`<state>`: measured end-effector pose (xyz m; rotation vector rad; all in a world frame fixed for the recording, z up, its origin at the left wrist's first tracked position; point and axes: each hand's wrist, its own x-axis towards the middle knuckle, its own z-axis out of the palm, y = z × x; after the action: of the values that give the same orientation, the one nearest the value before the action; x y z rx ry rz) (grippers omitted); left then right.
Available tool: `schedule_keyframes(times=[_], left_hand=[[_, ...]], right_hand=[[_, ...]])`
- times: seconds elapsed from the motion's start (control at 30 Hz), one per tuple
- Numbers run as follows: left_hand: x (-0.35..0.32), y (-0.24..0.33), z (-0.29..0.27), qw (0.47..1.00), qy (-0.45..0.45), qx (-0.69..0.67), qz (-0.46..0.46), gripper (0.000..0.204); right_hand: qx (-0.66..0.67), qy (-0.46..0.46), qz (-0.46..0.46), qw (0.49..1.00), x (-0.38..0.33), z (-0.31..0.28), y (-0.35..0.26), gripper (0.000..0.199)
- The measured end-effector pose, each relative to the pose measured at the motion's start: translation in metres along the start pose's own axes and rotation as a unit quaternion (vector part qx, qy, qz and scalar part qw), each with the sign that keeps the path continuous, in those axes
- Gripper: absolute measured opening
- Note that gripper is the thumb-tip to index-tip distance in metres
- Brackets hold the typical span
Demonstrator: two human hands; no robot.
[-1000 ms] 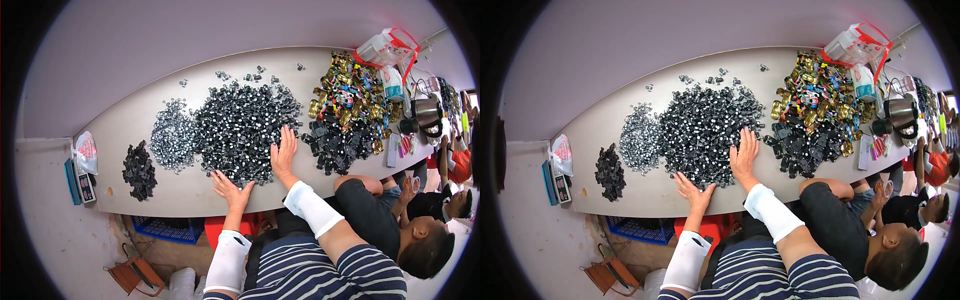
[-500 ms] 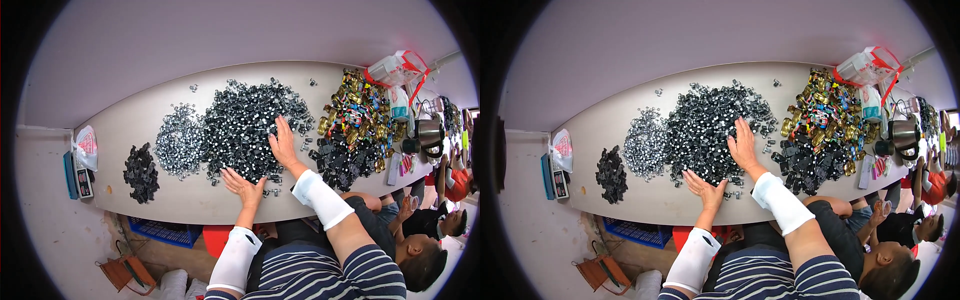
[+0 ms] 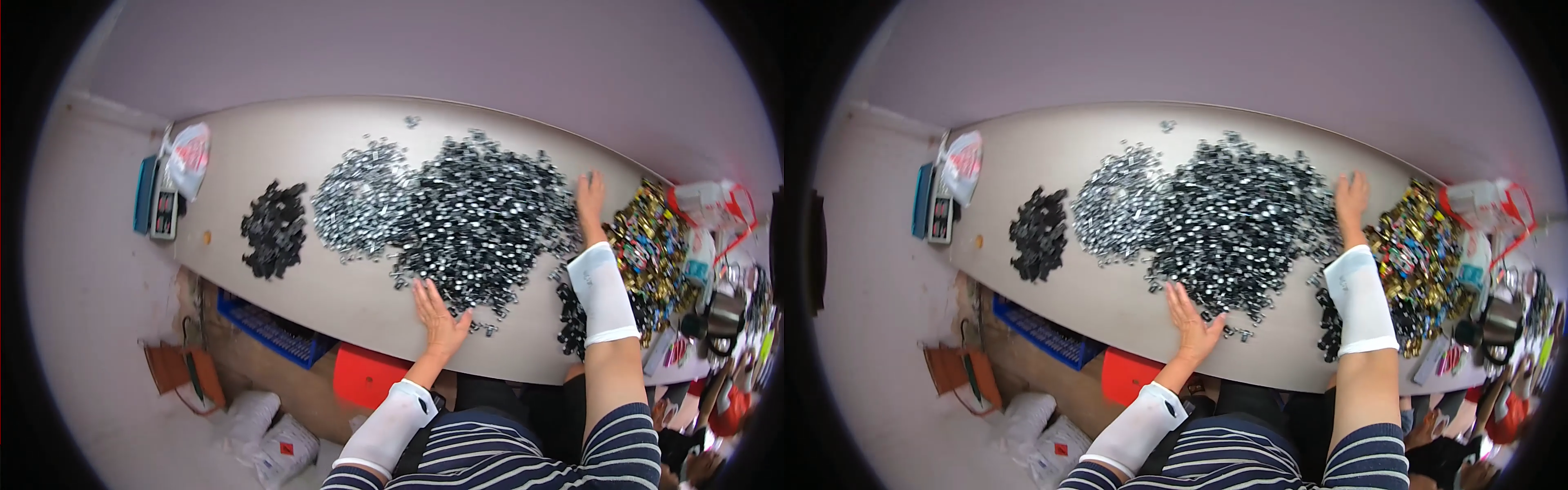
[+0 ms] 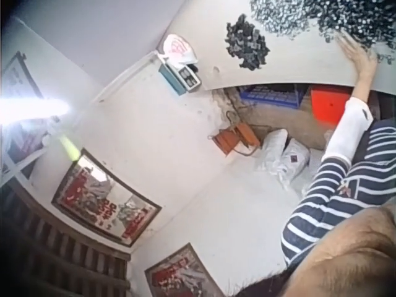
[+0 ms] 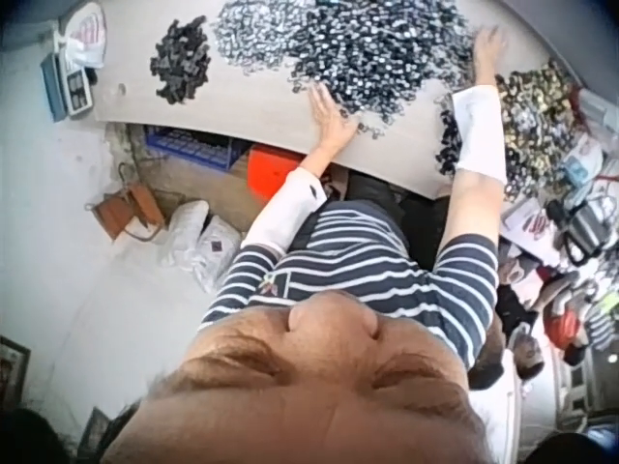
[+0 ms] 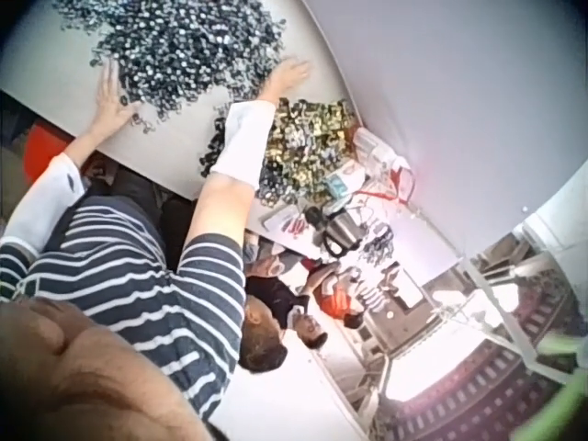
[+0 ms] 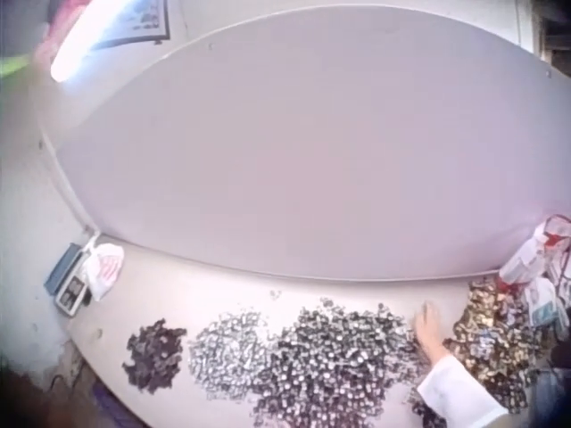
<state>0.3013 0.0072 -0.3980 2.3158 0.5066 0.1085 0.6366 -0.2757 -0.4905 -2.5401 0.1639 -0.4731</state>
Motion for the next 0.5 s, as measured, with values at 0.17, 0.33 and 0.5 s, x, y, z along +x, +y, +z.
schedule_keyframes(times=[0.17,0.33,0.5], left_hand=[[0.007,0.001,-0.004,0.995,-0.075,0.014,-0.065,0.107],[0.01,0.004,-0.011,0.994,-0.081,0.011,-0.077,0.105],[0.008,-0.003,-0.028,0.997,-0.068,-0.013,-0.036,0.097]], right_hand=[[0.129,-0.136,-0.027,0.982,-0.022,0.001,-0.079,0.042],[0.214,-0.221,-0.084,0.948,-0.043,-0.004,-0.12,0.043],[0.25,-0.314,-0.072,0.913,-0.02,-0.003,-0.112,0.043]])
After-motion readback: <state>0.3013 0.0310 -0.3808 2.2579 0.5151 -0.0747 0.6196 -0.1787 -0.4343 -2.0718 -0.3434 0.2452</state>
